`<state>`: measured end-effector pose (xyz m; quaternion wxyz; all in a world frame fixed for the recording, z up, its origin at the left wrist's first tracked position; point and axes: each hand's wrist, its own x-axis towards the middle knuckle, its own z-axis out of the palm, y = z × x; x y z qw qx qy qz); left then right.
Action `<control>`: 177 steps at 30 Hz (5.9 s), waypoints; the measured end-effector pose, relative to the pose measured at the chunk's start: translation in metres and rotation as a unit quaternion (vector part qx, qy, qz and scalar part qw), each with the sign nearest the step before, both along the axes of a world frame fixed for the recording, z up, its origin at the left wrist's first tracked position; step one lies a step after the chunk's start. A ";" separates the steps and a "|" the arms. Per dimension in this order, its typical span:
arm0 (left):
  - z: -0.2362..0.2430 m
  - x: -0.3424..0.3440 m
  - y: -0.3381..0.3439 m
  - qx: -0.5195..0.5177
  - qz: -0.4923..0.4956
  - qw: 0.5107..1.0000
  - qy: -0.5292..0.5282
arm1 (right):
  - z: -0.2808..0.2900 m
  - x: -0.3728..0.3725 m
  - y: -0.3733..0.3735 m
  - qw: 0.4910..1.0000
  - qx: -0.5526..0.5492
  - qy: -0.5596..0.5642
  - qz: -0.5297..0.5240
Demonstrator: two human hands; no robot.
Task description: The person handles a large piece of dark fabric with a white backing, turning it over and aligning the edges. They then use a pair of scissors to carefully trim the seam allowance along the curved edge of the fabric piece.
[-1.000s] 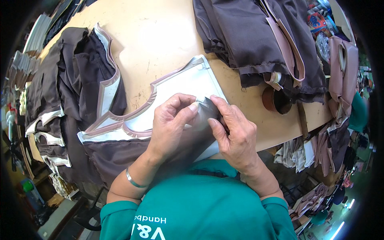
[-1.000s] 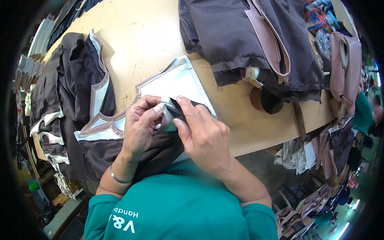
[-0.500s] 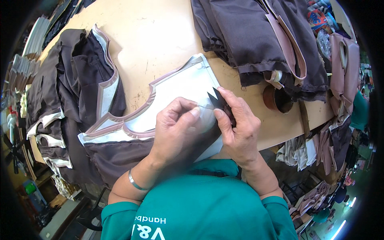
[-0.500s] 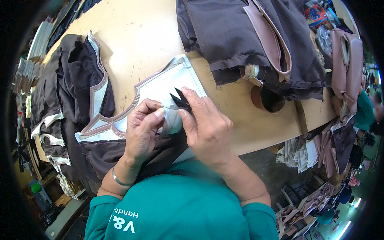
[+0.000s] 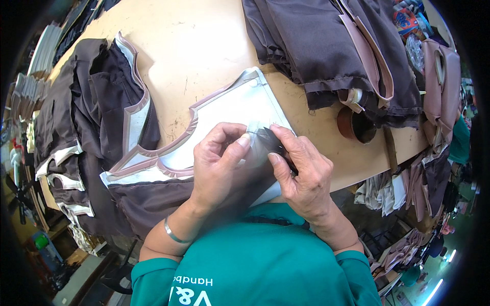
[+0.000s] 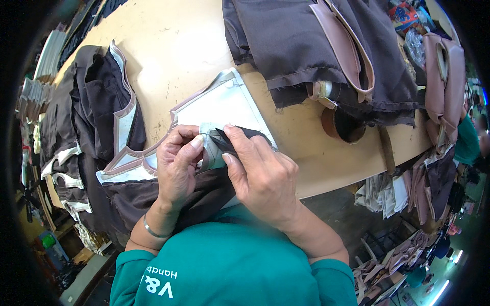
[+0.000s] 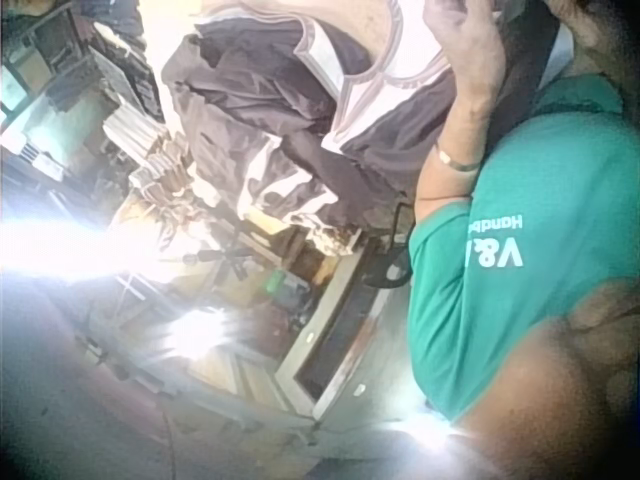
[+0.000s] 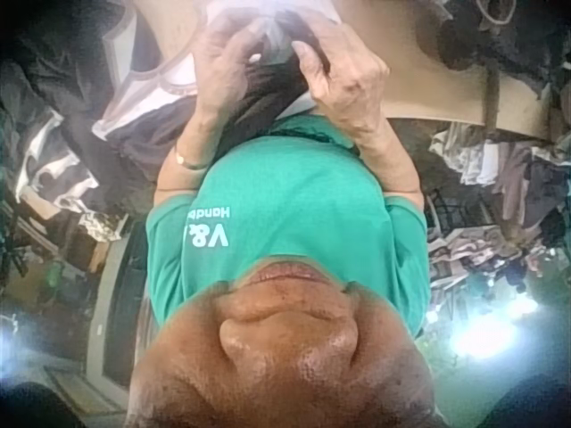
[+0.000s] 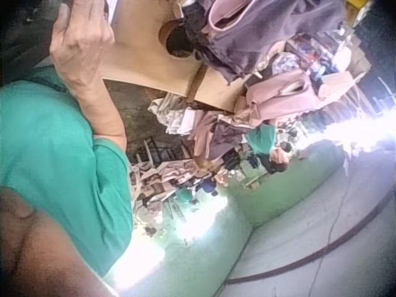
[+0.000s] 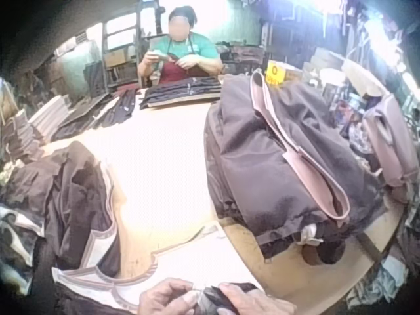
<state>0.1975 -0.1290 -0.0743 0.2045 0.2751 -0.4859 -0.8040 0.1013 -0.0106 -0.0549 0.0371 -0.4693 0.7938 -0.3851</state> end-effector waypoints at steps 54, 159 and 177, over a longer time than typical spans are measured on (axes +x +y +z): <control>-0.007 -0.002 0.009 -0.044 0.009 0.999 0.029 | -0.018 0.002 0.002 0.993 -0.054 -0.103 0.023; 0.022 0.017 0.008 -0.569 -0.095 0.816 0.025 | 0.015 -0.015 0.026 0.725 -0.121 -0.672 0.093; 0.013 0.097 0.017 -0.258 0.077 0.963 0.006 | 0.009 0.024 -0.023 0.896 -0.066 -0.289 0.330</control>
